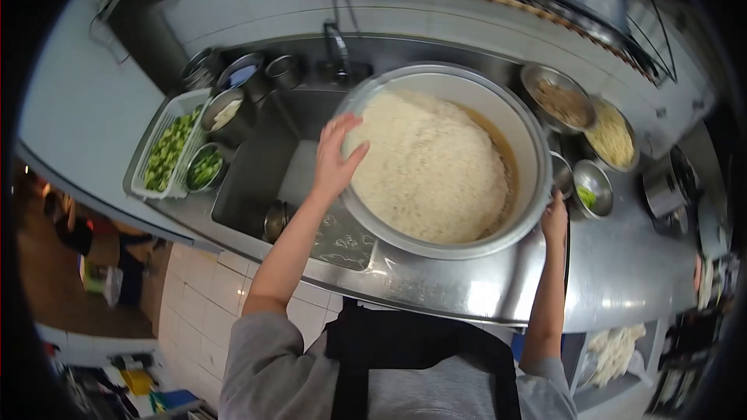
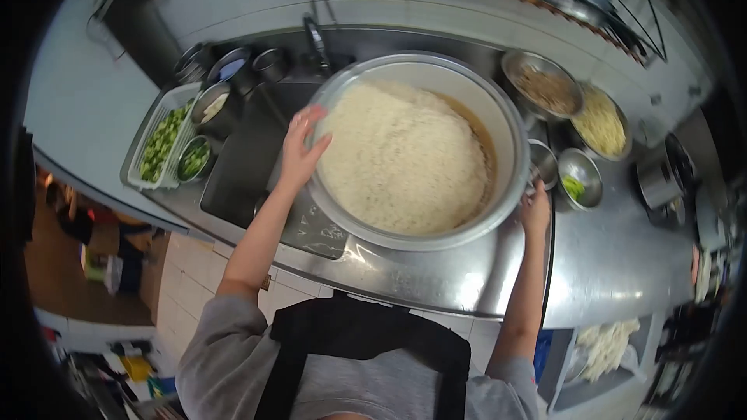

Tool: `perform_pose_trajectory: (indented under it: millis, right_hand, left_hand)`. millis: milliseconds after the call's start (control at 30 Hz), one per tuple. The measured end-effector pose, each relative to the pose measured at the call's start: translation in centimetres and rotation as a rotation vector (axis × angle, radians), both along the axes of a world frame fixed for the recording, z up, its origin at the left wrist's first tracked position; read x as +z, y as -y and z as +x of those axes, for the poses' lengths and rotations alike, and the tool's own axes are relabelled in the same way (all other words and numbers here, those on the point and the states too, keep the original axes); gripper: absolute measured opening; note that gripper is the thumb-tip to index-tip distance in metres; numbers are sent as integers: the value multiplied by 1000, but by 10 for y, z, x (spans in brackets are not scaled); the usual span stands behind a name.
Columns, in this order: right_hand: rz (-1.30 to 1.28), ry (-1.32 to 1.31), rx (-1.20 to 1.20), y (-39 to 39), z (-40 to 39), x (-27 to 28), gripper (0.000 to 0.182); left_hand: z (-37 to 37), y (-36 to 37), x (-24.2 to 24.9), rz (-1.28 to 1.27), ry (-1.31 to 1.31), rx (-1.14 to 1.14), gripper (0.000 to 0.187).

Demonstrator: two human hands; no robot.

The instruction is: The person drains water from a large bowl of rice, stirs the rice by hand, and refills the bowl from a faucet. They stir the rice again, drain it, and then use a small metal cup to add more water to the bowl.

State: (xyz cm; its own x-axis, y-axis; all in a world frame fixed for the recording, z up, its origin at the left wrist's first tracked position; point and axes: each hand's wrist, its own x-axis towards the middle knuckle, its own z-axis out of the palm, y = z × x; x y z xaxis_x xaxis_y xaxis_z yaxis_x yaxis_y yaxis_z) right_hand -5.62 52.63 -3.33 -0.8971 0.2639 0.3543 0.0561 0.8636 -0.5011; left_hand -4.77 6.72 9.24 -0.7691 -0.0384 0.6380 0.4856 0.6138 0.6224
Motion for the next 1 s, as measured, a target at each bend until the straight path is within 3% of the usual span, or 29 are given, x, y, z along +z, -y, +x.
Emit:
perform_pose_trajectory:
  millis: [33, 67, 133, 233, 300, 333, 367, 400, 433, 500, 533, 667, 733, 767, 800, 867, 933, 967, 1000]
  right_hand:
    - [-6, -134, 37, -9, -4, -13, 28]
    - [7, -4, -21, -1, 8, 8, 22]
    - [-51, -2, -67, -5, 27, 3, 21]
    - [-141, -3, -184, 9, 81, 26, 20]
    - [-41, 70, -288, 27, 118, 64, 21]
    - [-51, -30, -250, 18, 135, 65, 22]
    - [51, 43, -421, 49, 151, 101, 24]
    - [146, -17, -440, 55, 161, 115, 26]
    - [24, -8, -527, 64, 174, 130, 22]
    - [-21, -182, -483, 87, 190, 150, 19]
    - [-29, -216, -494, 113, 193, 172, 18]
    - [-219, -401, -291, 193, 181, 204, 16]
    - [-267, -365, -133, 242, 163, 213, 24]
    - [-327, -363, -76, 268, 151, 211, 27]
    - [-391, -357, -17, 295, 140, 208, 30]
    - [-384, -191, 198, 341, 123, 207, 31]
    - [-374, 61, 390, 382, 102, 200, 24]
    - [-393, 150, 506, 403, 87, 197, 23]
    - [-383, 240, 552, 421, 76, 186, 20]
  left_hand:
    - [-23, 14, -1, 14, -54, 54, 40]
    - [-52, 31, -1, 25, -107, 166, 44]
    - [-125, 64, -7, 66, -206, 386, 55]
    - [-214, 84, 3, -64, -47, 456, 78]
    - [-257, 80, 0, -81, 13, 468, 90]
    - [-267, 75, 5, 60, 88, 450, 89]
    - [-274, 75, 7, 1, 102, 461, 85]
    - [-276, 76, 10, -59, 116, 469, 82]
    - [-278, 82, 14, -59, 122, 447, 82]
    - [-272, 102, 22, 22, 444, 177, 70]
    - [-268, 118, 14, 17, 451, 160, 70]
    - [-275, 186, -13, 280, 113, -438, 58]
    - [-266, 195, -6, 427, 270, -545, 44]
    - [-265, 195, -11, 974, 378, -813, 39]
    - [-273, 191, -26, 979, 389, -824, 39]
    - [-307, 170, -83, 948, 567, -530, 46]
    - [-354, 140, -146, -200, 165, -15, 44]
    - [-342, 135, -136, -369, 166, 23, 43]
    - [-341, 135, -131, -368, 171, 13, 43]
